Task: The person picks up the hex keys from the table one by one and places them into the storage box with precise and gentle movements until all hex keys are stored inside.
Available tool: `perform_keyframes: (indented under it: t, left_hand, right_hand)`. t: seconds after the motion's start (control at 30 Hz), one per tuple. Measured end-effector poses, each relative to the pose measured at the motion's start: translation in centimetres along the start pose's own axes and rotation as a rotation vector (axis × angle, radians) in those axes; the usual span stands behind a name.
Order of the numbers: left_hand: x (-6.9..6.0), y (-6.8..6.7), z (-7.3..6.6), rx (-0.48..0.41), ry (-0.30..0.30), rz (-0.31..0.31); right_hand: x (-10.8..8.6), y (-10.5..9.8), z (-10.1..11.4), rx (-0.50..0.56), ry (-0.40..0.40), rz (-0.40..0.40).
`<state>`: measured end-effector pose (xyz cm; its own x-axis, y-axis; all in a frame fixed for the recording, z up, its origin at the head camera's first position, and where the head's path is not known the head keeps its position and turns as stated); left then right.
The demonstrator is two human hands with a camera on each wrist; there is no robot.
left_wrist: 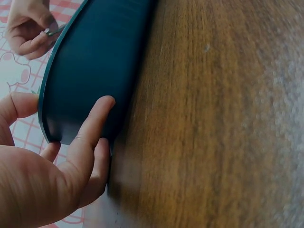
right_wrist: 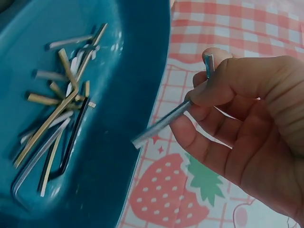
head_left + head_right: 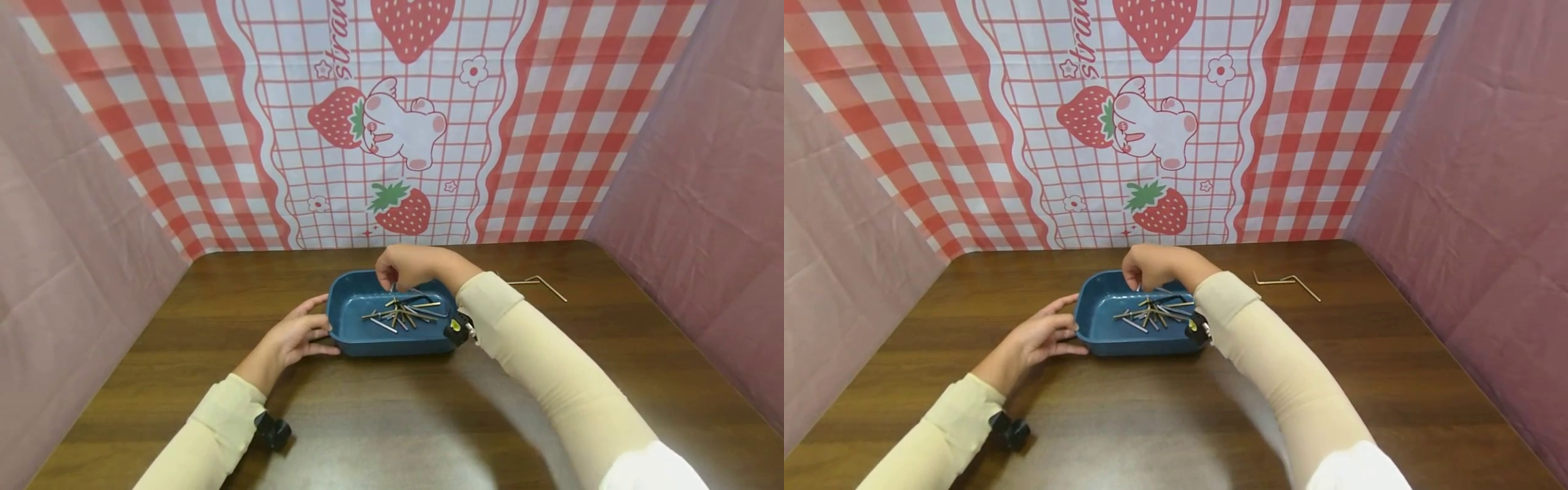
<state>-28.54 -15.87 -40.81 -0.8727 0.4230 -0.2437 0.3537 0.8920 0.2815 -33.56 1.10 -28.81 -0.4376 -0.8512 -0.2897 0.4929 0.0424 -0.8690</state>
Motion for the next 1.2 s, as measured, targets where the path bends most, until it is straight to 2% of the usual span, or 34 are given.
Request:
perform_keyframes:
  t: [0.1,0.23,0.67,0.83,1.03,1.2]
  left_hand:
    - [0.0,0.0,0.0,-0.002,-0.001,-0.003]
    - [0.1,-0.1,0.1,-0.004,-0.001,-0.004]
    - [0.0,0.0,0.0,0.001,-0.009,0.0]
    - [0.0,0.1,-0.1,0.002,-0.015,-0.005]
    - [0.0,0.2,-0.1,0.005,-0.011,-0.004]
    - [0.0,0.2,0.0,0.002,-0.005,-0.004]
  right_hand:
    - [0.7,-0.2,0.4,0.028,-0.032,-0.002]
    - [1.9,-0.3,0.4,0.069,-0.02,0.001]
    - [5.7,1.4,-1.3,0.286,0.146,-0.008]
    - [6.3,2.2,-1.6,0.345,0.189,-0.024]
    - [6.8,3.2,-1.8,0.371,0.228,0.016]
    - [6.7,3.7,-2.2,0.401,0.276,0.017]
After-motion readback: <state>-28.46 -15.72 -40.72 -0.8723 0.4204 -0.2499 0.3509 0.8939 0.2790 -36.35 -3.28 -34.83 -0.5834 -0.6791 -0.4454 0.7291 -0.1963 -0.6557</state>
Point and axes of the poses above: each hand's wrist, its own x-axis towards the middle knuckle, its own y-axis out of the palm, z = x × y, the point moved 7 cm from there along x, towards the middle knuckle, and after that the axes turned 10 degrees about z, right-handed, at the moved point
